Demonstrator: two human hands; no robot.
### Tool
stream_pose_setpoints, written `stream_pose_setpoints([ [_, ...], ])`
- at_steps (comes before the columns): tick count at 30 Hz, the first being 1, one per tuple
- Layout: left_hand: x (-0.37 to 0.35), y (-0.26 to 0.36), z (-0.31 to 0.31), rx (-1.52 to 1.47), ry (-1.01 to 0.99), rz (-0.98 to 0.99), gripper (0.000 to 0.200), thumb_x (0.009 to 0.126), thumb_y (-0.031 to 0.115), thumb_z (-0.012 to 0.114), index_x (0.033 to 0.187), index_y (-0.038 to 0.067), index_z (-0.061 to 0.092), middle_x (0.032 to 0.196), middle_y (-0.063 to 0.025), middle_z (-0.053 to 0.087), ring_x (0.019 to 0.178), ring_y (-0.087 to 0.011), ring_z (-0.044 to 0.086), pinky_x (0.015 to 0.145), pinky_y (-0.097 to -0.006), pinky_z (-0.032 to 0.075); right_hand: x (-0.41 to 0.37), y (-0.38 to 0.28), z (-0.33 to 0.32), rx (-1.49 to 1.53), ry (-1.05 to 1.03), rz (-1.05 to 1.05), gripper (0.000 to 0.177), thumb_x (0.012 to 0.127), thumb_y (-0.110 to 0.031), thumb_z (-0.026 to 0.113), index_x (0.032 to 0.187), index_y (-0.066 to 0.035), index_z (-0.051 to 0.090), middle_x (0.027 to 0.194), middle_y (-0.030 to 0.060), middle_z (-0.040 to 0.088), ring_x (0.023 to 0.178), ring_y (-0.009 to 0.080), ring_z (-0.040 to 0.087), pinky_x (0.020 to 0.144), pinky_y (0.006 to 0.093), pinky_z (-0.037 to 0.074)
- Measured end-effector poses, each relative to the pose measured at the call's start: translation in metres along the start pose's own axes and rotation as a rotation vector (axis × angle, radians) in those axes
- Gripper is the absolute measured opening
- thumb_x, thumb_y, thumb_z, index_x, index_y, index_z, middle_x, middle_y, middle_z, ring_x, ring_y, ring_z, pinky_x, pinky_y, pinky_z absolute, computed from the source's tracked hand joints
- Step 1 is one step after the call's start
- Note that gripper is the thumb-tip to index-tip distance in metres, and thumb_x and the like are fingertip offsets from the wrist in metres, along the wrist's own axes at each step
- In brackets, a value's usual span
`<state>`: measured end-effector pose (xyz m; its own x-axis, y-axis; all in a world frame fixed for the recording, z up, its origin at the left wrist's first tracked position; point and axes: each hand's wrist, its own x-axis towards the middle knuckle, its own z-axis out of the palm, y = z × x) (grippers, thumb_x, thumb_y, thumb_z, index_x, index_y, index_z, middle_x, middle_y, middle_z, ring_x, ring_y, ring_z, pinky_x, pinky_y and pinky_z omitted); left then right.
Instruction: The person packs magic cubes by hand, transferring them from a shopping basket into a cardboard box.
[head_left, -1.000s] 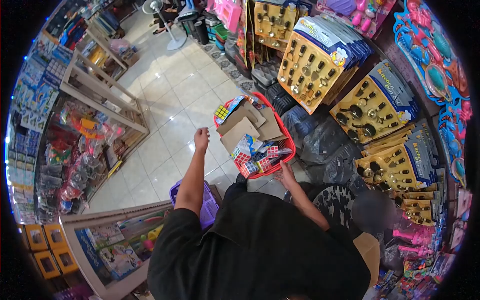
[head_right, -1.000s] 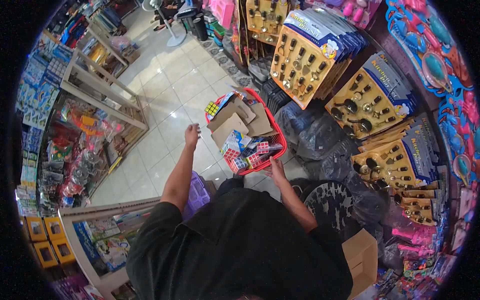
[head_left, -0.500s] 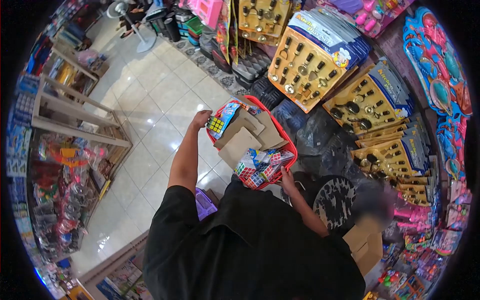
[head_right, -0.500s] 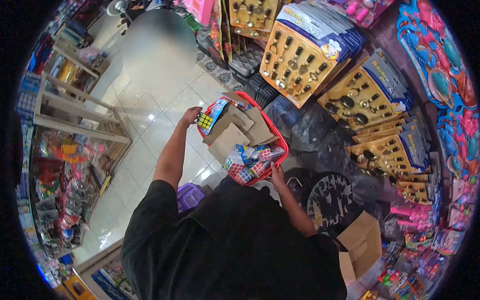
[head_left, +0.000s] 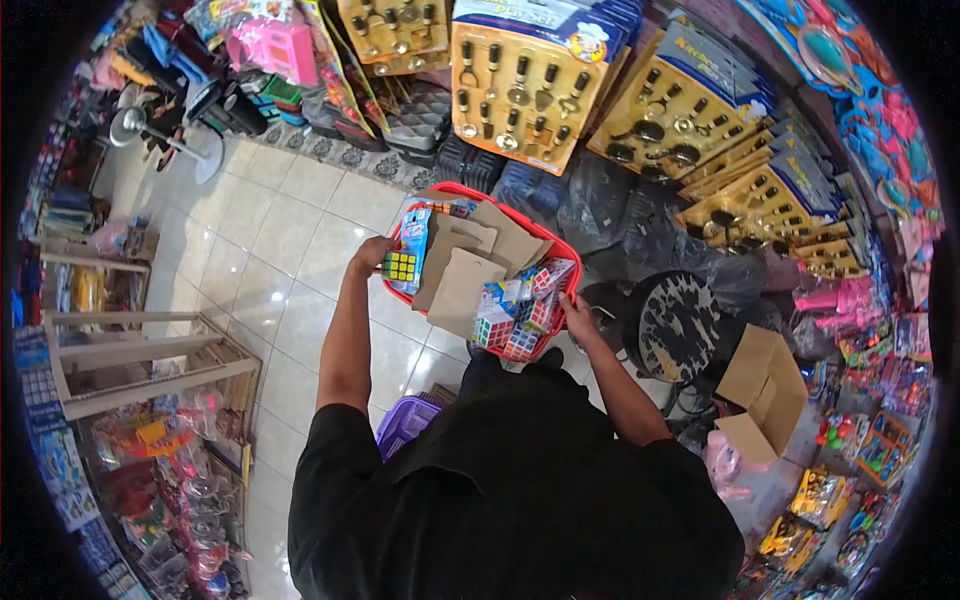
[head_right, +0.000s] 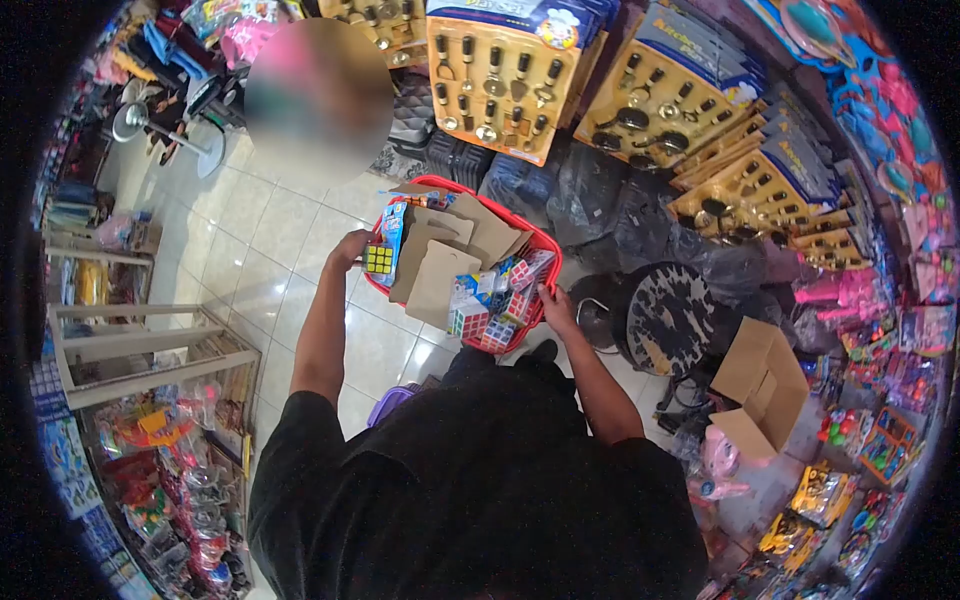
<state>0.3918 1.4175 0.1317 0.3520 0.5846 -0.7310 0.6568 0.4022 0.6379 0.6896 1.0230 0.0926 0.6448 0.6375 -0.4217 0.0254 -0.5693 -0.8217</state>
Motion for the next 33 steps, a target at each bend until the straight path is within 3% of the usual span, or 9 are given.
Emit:
stream_pose_setpoints([
  [3,-0.018,0.013,0.019,-0.023,-0.056,0.043,0.033,0.083,0.038,0.052,0.102,0.012,0.061,0.09,-0.0009,0.062,0.083,-0.0144,0.059,0.069,-0.0385,0.05,0.002,-0.001,-0.026,-0.022,0.049,-0.072,0.036,0.094,-0.035,0.054,0.11,-0.003,0.06,0.093,0.0036,0.063,0.082,0.0118,0.057,0.076,0.0286,0.046],
  [4,-0.018,0.015,0.03,-0.035,-0.062,0.07,0.03,0.086,0.038,0.048,0.098,0.015,0.061,0.087,0.0008,0.062,0.079,-0.012,0.058,0.067,-0.0355,0.049,0.003,0.002,-0.036,0.101,0.051,-0.09,0.035,0.094,-0.034,0.054,0.108,-0.003,0.061,0.092,0.002,0.063,0.081,0.0107,0.056,0.076,0.0279,0.046],
  [7,-0.053,0.049,0.067,-0.16,-0.116,0.103,0.028,0.088,0.036,0.045,0.095,0.013,0.061,0.084,0.0,0.063,0.074,-0.0115,0.059,0.067,-0.0318,0.049,-0.012,-0.015,-0.088,0.111,0.008,-0.075,0.043,0.091,-0.041,0.055,0.108,-0.001,0.06,0.094,0.0092,0.064,0.088,0.0178,0.059,0.082,0.0324,0.045],
  [12,-0.071,0.096,0.152,-0.384,-0.265,0.236,0.031,0.09,0.033,0.041,0.089,0.008,0.059,0.077,-0.0028,0.063,0.067,-0.0144,0.062,0.066,-0.03,0.052,-0.034,-0.01,-0.184,0.279,0.069,-0.113,0.028,0.092,-0.028,0.059,0.105,-0.002,0.062,0.09,-0.0004,0.063,0.078,0.0073,0.056,0.073,0.0247,0.045],
  [15,-0.097,0.131,0.213,-0.447,-0.371,0.243,0.031,0.09,0.033,0.041,0.091,0.008,0.059,0.079,-0.0035,0.064,0.067,-0.0154,0.063,0.065,-0.0301,0.053,-0.06,-0.006,-0.243,0.315,0.179,-0.122,0.029,0.092,-0.029,0.059,0.104,-0.003,0.062,0.086,-0.0015,0.062,0.077,0.0065,0.055,0.072,0.0247,0.045],
  [20,-0.093,0.169,0.338,-0.408,-0.494,0.248,0.038,0.087,0.038,0.044,0.097,0.005,0.06,0.08,-0.007,0.066,0.069,-0.0179,0.065,0.065,-0.0316,0.055,-0.086,0.052,-0.35,0.206,0.404,-0.152,0.031,0.092,-0.031,0.059,0.103,-0.002,0.064,0.083,-0.002,0.061,0.071,0.0058,0.053,0.066,0.0244,0.045],
  [23,-0.124,0.195,0.418,-0.367,-0.513,0.276,0.037,0.088,0.035,0.041,0.097,0.004,0.06,0.078,-0.0077,0.066,0.066,-0.0188,0.066,0.061,-0.0327,0.056,-0.103,0.096,-0.402,0.432,0.421,-0.189,0.032,0.092,-0.031,0.058,0.103,-0.002,0.065,0.085,-0.0018,0.063,0.072,0.0061,0.054,0.067,0.0246,0.045],
  [27,-0.115,0.204,0.507,-0.293,-0.623,0.212,0.04,0.088,0.037,0.043,0.1,0.003,0.059,0.082,-0.0081,0.067,0.066,-0.019,0.065,0.063,-0.0316,0.055,-0.127,0.143,-0.462,0.431,0.528,-0.072,0.034,0.092,-0.032,0.058,0.107,-0.002,0.064,0.09,0.0003,0.065,0.078,0.007,0.056,0.072,0.0257,0.046],
  [33,-0.123,0.198,0.591,-0.203,-0.65,0.174,0.038,0.089,0.038,0.042,0.099,0.005,0.058,0.082,-0.0077,0.066,0.065,-0.0195,0.066,0.058,-0.0339,0.056,-0.149,0.192,-0.504,0.505,0.565,-0.025,0.046,0.09,-0.042,0.059,0.114,-0.003,0.061,0.097,0.0039,0.065,0.085,0.0114,0.058,0.079,0.0276,0.045],
])
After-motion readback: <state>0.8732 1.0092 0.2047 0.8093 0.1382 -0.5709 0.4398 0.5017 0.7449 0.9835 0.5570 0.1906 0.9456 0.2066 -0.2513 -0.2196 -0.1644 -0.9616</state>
